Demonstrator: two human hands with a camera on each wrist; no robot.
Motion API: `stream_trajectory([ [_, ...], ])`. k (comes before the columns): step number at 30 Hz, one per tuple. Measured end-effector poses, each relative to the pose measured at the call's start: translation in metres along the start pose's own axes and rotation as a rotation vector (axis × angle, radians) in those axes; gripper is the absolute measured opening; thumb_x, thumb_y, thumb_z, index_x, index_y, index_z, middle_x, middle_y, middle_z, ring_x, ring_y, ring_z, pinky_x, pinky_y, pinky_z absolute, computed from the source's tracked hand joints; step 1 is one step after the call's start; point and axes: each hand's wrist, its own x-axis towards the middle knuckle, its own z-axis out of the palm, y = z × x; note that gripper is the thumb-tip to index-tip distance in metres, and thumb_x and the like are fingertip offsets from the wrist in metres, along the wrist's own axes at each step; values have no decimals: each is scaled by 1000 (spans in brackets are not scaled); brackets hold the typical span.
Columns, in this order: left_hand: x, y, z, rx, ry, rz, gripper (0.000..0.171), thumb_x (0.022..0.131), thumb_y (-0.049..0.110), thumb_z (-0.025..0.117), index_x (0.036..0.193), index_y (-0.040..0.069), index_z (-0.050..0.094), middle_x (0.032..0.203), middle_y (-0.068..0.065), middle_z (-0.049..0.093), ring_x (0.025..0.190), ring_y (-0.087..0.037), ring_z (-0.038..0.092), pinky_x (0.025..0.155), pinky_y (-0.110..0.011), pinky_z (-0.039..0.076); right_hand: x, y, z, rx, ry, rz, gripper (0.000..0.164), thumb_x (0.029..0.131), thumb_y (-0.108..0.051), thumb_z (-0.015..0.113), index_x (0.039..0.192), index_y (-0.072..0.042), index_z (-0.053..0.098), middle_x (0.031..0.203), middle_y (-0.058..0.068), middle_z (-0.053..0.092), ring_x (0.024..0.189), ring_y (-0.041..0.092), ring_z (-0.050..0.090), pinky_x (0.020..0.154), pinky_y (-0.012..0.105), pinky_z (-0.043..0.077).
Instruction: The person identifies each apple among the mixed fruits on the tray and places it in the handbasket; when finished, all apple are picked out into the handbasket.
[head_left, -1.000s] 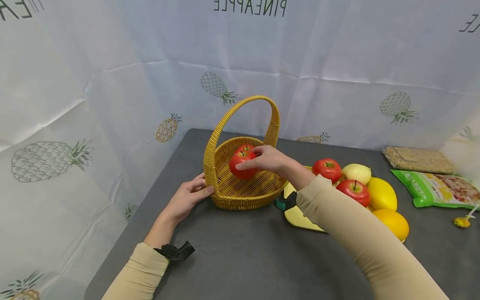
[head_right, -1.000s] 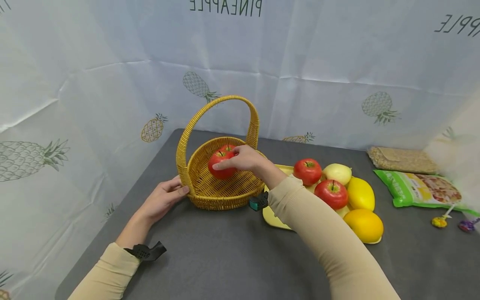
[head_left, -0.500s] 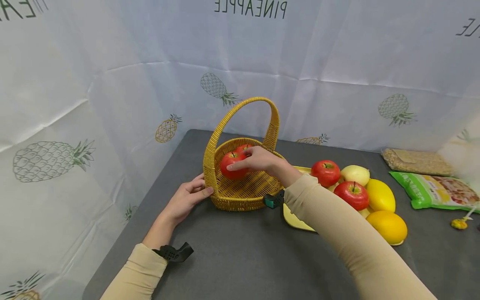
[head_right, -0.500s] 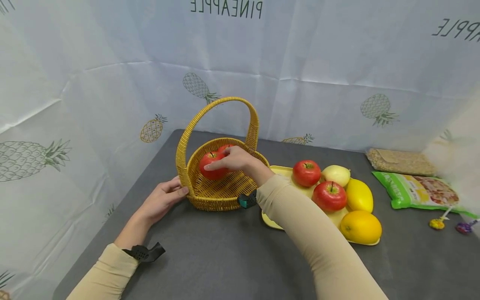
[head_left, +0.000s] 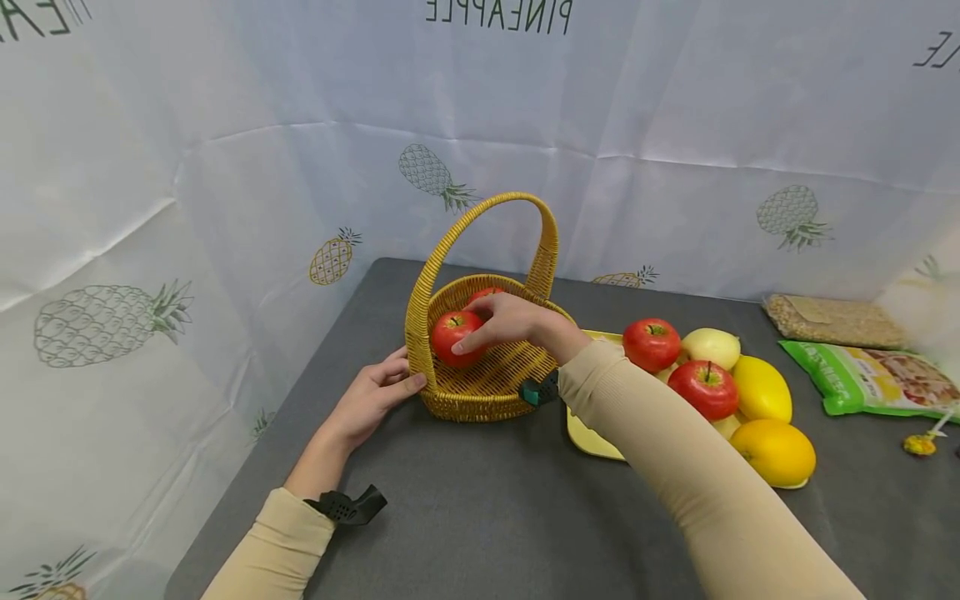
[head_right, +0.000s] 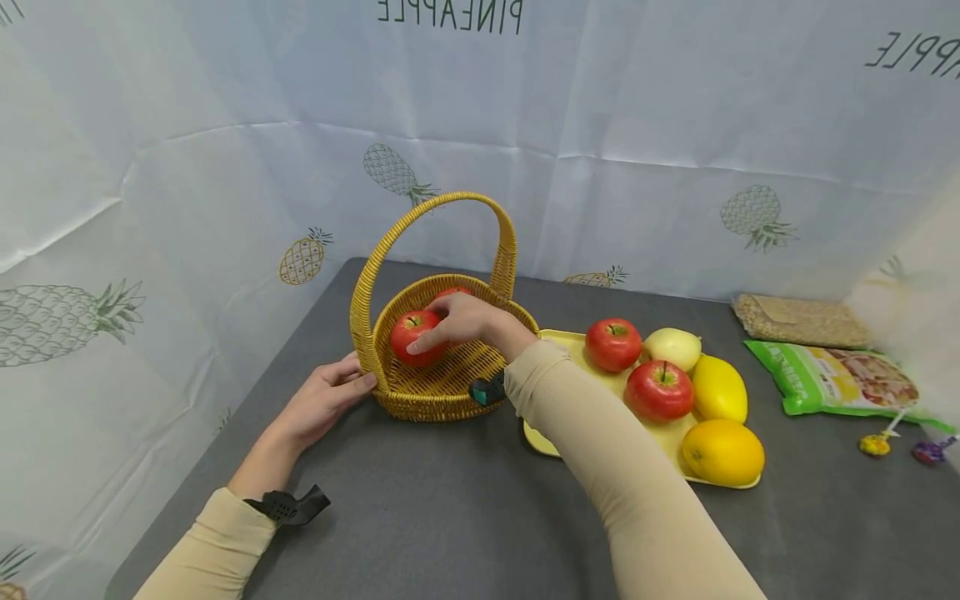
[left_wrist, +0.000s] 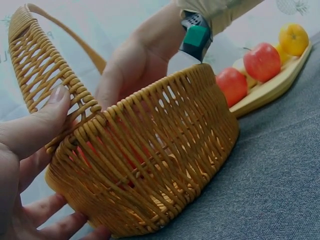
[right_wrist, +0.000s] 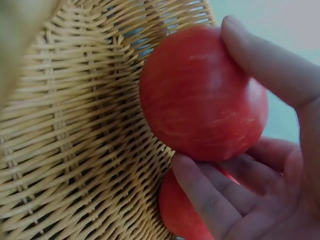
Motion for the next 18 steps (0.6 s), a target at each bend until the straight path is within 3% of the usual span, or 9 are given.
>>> stream_trajectory([
  [6, -1, 1, 0, -3, 0, -2, 35, 101, 19, 69, 125, -5, 68, 164, -9, 31, 155, -25, 16, 115, -55, 31, 3, -3, 2, -86, -21, -47, 80, 83, -44, 85, 149, -13, 51, 136, 5, 54, 122, 24, 51, 101, 42, 47],
  [18, -1, 1, 0, -10, -7, -8, 33, 101, 19, 68, 125, -4, 69, 165, -9, 30, 155, -25, 15, 115, -55, 31, 11, -8, 6, -132, -48, -23, 77, 85, -42, 84, 149, -14, 52, 135, 4, 55, 121, 24, 50, 100, 41, 47],
])
